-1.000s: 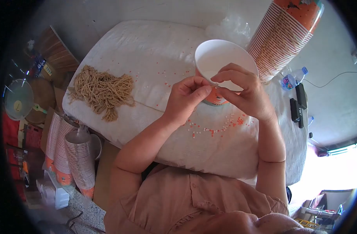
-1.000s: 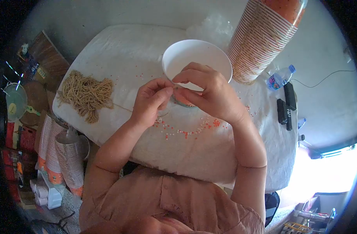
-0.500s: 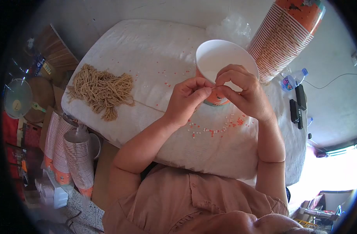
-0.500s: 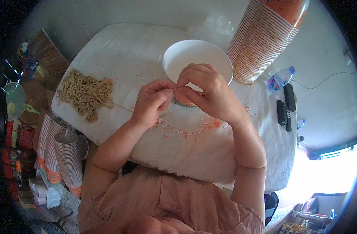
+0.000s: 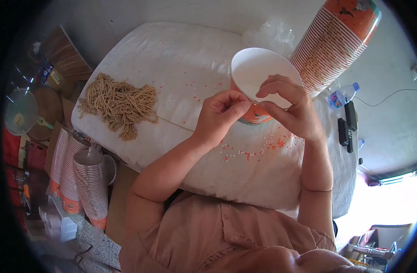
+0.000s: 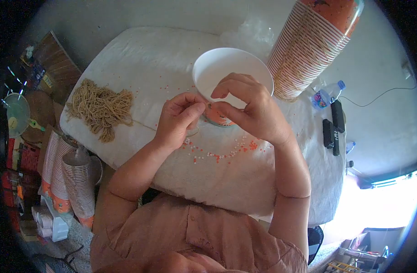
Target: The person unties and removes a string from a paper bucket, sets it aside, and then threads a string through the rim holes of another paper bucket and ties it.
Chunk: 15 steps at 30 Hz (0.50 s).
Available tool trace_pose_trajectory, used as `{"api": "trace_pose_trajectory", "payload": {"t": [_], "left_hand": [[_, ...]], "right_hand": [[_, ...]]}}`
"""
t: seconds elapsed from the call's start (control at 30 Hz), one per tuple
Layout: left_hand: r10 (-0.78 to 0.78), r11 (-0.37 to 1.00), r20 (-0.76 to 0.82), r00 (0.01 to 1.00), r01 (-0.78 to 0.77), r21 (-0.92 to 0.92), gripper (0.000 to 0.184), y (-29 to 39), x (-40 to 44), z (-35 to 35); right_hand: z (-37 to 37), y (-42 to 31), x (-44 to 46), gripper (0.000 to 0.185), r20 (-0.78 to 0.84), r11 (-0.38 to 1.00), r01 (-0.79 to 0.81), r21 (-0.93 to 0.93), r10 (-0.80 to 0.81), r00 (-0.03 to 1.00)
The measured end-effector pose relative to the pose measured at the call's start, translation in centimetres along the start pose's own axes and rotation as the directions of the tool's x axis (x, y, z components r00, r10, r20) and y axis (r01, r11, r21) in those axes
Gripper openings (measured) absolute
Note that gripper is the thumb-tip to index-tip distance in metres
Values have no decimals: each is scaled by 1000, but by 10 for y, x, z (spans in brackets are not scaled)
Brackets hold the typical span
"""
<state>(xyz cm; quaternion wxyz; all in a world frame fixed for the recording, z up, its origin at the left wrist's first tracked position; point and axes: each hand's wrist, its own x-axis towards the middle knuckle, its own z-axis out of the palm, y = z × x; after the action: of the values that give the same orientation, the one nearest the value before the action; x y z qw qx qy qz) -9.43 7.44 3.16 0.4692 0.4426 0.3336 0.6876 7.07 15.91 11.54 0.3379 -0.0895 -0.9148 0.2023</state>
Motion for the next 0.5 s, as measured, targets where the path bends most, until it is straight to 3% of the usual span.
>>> {"api": "trace_pose_trajectory", "payload": {"t": [0.3, 0.5], "left_hand": [[-36, 999, 55, 998, 34, 29, 11, 5, -4, -2], [179, 954, 26, 983, -180, 241, 10, -2, -7, 2]], "right_hand": [[5, 1, 0, 9, 84, 1000, -12, 9, 11, 996], [6, 0, 0, 12, 138, 995, 71, -69, -61, 989]]}}
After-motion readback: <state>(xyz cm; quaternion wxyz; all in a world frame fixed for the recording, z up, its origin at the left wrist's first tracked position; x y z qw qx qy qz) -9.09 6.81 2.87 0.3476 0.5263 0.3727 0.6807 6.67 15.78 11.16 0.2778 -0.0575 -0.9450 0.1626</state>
